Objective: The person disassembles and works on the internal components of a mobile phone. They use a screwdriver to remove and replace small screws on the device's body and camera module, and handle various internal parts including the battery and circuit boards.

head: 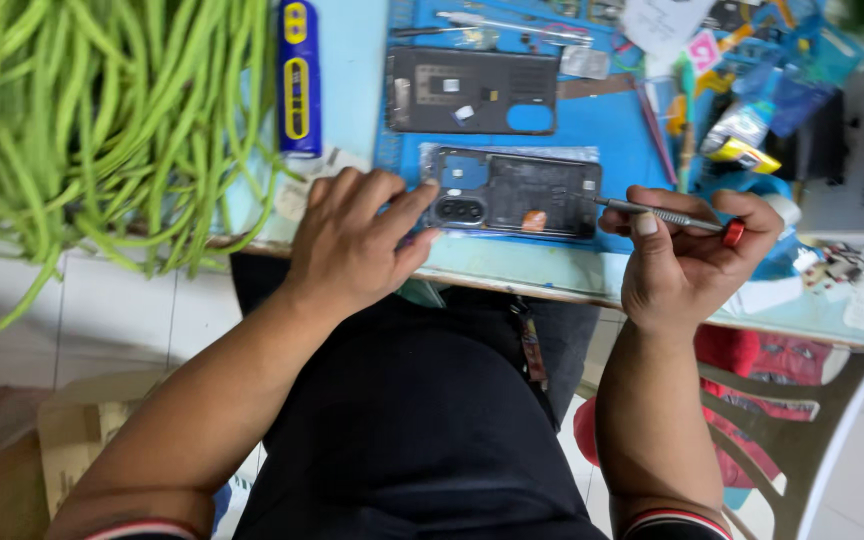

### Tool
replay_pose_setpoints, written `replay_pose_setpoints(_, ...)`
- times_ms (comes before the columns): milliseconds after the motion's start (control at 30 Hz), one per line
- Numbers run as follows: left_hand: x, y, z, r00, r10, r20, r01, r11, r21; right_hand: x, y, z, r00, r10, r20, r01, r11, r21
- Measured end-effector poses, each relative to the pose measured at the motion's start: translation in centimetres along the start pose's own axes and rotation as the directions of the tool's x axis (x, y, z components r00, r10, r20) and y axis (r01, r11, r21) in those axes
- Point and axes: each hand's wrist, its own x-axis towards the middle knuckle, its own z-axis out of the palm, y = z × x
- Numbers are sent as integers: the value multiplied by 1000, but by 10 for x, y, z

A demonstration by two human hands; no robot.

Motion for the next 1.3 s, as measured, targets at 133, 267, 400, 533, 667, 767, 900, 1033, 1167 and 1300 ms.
replay_pose_setpoints(133,2,3,0,999,-26,19,26,1000,-8,-3,1,-23,998,-4,-68,5,1000,23)
replay_pose_setpoints(267,2,-1,4,1000,2,14,-2,1000,7,-4,10,-29,994,13,-106,-10,1000,25)
replay_pose_setpoints(400,3,1,3,1000,-3,17,3,1000,14,-5,16,-26,988,3,-155,1,1000,29)
replay_pose_setpoints(533,3,2,4,1000,-10,18,10,1000,23,0,17,-28,977,-92,-192,70,990,-121)
replay_pose_setpoints(667,5,3,3,999,-17,39,15,999,45,4,22,-25,974,-89,-207,49,980,-192)
replay_pose_setpoints(767,4,3,5,998,-24,49,22,999,43,3,23,-21,977,-92,-195,44,970,-238)
replay_pose_setpoints(900,3,2,7,998,-26,55,23,998,54,3,20,-20,982,-89,-164,41,960,-277)
replay_pose_setpoints(1033,4,2,6,998,-25,53,22,998,57,5,21,-19,984,-75,-162,32,966,-257)
replay_pose_setpoints(1167,4,2,6,998,-30,59,26,998,61,6,22,-19,983,-77,-164,33,966,-255)
replay_pose_setpoints(1300,3,0,8,999,-20,49,17,998,61,6,23,-19,983,-71,-168,31,973,-231)
